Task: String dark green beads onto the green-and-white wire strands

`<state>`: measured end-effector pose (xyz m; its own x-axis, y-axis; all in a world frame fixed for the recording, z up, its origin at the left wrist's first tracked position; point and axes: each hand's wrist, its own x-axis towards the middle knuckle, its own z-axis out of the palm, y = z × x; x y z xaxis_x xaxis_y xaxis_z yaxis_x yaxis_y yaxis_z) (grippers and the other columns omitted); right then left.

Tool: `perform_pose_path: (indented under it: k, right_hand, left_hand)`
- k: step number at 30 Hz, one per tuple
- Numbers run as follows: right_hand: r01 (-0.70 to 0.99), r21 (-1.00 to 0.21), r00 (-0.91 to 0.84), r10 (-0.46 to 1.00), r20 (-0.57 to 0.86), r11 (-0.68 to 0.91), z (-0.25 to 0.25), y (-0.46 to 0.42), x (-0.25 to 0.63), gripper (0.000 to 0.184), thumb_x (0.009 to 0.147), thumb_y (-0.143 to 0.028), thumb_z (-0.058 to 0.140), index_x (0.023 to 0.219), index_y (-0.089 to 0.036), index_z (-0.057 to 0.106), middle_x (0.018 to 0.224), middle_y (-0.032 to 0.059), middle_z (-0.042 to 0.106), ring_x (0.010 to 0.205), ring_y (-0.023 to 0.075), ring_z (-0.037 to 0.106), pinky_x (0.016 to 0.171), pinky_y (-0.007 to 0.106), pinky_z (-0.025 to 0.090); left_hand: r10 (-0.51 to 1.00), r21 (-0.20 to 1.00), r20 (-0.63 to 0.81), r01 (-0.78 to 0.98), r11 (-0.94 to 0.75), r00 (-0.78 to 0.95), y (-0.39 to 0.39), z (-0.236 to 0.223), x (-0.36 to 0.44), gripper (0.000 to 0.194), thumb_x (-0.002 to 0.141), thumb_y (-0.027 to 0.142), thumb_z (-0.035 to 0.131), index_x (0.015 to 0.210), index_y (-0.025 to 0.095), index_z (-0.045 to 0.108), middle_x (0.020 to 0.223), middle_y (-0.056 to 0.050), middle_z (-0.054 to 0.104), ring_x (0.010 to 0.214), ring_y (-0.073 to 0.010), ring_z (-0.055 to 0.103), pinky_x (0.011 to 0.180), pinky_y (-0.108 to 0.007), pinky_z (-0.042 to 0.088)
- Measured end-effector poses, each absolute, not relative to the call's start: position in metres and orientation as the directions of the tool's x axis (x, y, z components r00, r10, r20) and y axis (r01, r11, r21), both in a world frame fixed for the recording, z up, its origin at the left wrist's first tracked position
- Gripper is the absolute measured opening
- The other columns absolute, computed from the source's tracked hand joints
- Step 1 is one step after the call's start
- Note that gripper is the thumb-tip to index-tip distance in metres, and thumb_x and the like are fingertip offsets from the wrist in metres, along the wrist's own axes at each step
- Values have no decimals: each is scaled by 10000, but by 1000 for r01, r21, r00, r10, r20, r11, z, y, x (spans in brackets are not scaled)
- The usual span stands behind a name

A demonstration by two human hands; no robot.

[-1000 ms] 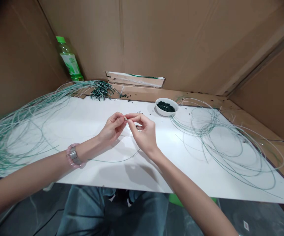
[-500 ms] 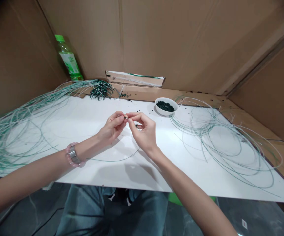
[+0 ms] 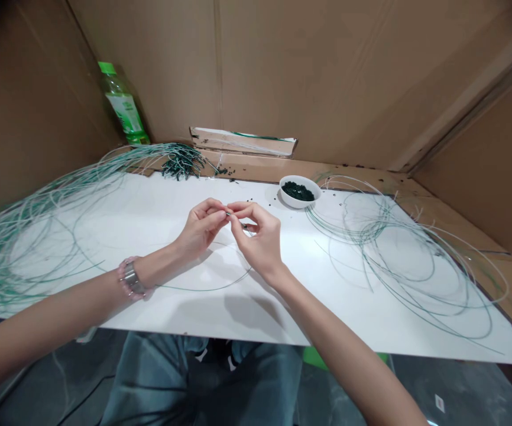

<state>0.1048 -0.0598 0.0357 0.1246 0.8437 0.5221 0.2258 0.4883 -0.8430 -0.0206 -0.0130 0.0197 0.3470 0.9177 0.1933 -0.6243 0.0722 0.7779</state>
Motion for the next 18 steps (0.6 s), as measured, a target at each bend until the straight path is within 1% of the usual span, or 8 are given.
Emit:
perform_pose_path:
  k: [4, 10, 15, 18]
  right_hand:
    - [226, -842, 132, 841, 525, 490, 35, -59, 105, 144, 817, -277, 629, 718, -190, 571, 929, 53, 680, 898, 168, 657, 637, 264, 568]
    - [199, -848, 127, 845, 519, 491, 33, -58, 104, 147, 825, -290, 617, 730, -190, 566, 942, 61, 680, 909, 178, 665, 655, 283, 589]
    - [181, -850, 130, 844, 520, 495, 34, -58, 104, 138, 824, -277, 617, 736, -188, 558, 945, 65, 681, 913, 180, 669, 653, 283, 595]
    - [193, -846, 131, 842, 524, 496, 34, -59, 105, 137, 824, -269, 615, 730, -186, 559, 939, 67, 681, 909, 181, 669, 648, 281, 594]
  left_hand:
    - [922, 786, 197, -616, 54, 334, -13, 18, -20, 176, 604, 205, 812, 702, 173, 670, 712, 10, 721, 682, -76, 653, 697, -188, 498]
    - [932, 772, 151, -628, 97, 330, -13, 18, -20, 172, 606, 183, 816, 696, 180, 670, 710, 22, 719, 693, -79, 664, 721, -192, 503]
    - [919, 742, 162, -658, 127, 360, -13, 16, -20, 144, 638, 168, 800, 714, 190, 680, 736, 27, 725, 711, -73, 670, 730, -182, 510]
    - [919, 746, 160, -654, 126, 360, -13, 16, -20, 144, 638, 172, 800, 712, 191, 679, 746, 26, 726, 718, -77, 671, 729, -187, 515]
